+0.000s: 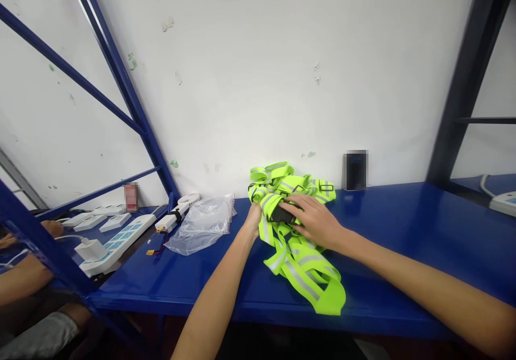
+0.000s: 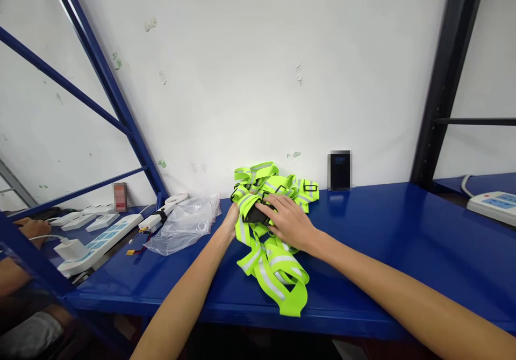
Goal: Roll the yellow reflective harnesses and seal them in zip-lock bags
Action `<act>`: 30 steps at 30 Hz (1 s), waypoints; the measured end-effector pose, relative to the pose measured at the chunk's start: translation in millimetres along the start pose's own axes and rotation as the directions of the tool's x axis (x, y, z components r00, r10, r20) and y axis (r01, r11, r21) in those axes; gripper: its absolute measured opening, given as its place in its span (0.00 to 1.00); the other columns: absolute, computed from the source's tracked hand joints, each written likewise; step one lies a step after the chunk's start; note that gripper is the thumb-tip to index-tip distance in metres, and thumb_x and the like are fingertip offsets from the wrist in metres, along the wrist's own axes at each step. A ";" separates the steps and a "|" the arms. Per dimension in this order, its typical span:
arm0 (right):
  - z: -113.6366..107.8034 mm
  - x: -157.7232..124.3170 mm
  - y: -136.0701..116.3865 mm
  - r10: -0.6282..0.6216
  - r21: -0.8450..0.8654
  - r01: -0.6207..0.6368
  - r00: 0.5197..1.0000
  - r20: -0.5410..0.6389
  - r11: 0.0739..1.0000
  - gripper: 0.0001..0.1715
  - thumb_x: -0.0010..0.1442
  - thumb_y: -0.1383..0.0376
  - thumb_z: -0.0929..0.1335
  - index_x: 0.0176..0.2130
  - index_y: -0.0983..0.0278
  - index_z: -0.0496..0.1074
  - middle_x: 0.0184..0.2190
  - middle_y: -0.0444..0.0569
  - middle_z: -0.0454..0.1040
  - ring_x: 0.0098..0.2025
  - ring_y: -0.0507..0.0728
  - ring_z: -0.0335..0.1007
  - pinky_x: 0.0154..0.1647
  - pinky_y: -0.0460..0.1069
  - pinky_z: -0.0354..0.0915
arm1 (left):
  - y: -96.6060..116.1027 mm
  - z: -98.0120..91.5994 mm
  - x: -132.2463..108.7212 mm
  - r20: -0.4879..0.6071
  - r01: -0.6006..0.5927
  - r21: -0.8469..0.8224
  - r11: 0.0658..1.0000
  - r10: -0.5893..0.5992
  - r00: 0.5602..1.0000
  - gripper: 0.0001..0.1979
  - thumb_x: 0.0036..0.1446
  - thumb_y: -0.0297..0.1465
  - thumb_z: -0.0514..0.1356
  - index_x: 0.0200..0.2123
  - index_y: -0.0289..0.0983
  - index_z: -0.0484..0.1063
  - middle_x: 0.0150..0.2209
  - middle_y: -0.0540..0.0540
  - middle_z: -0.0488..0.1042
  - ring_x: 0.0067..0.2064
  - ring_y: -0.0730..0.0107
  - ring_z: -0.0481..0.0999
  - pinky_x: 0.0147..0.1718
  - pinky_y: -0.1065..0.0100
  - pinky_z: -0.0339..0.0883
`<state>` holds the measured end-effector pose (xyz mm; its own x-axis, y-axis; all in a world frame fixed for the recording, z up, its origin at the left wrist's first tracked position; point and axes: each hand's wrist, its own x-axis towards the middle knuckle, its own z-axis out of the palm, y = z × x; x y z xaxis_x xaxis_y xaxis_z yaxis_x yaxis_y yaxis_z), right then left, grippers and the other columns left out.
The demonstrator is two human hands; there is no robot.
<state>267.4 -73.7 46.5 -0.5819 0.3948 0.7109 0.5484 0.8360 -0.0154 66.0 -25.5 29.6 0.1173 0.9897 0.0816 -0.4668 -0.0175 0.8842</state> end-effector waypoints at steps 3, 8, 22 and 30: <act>-2.8 2.8 11.4 0.280 0.310 -0.278 0.959 0.039 0.909 0.19 0.62 0.60 0.65 0.51 0.62 0.73 0.47 0.56 0.77 0.50 0.67 0.72 0.52 0.63 0.65 | 7.5 -6.1 -0.4 0.069 0.161 0.042 0.986 -0.164 0.984 0.19 0.49 0.45 0.63 0.23 0.34 0.69 0.14 0.51 0.63 0.16 0.73 0.63 0.20 0.68 0.60; -31.6 15.7 19.4 0.704 0.874 -0.468 0.665 0.252 0.130 0.17 0.57 0.54 0.68 0.39 0.64 0.77 0.36 0.52 0.80 0.37 0.62 0.77 0.39 0.54 0.72 | 8.5 -5.3 -3.1 0.039 -0.014 0.023 1.000 0.014 0.999 0.17 0.49 0.43 0.62 0.33 0.34 0.71 0.25 0.47 0.71 0.24 0.68 0.71 0.26 0.67 0.65; -52.3 43.3 2.1 0.673 0.866 -0.500 0.629 0.389 -0.034 0.19 0.46 0.69 0.63 0.40 0.62 0.72 0.35 0.51 0.79 0.34 0.59 0.75 0.32 0.50 0.71 | 27.9 59.4 -58.0 0.367 -0.734 0.619 0.279 0.724 0.585 0.14 0.60 0.35 0.56 0.49 0.39 0.71 0.48 0.39 0.71 0.52 0.54 0.69 0.55 0.57 0.59; -54.7 43.1 6.9 0.512 0.854 -0.504 0.770 0.380 0.125 0.43 0.37 0.72 0.61 0.56 0.64 0.66 0.30 0.49 0.77 0.33 0.59 0.75 0.36 0.52 0.71 | 61.5 75.3 -34.6 0.393 -0.678 0.562 0.474 0.567 0.723 0.25 0.51 0.31 0.66 0.54 0.41 0.71 0.57 0.42 0.69 0.60 0.51 0.64 0.61 0.57 0.52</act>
<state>278.9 -71.7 115.6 -0.3955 0.8770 0.2728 -0.1511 0.2309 -0.9612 99.2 -71.4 115.7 0.1647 0.6503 0.7416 0.1923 -0.7587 0.6225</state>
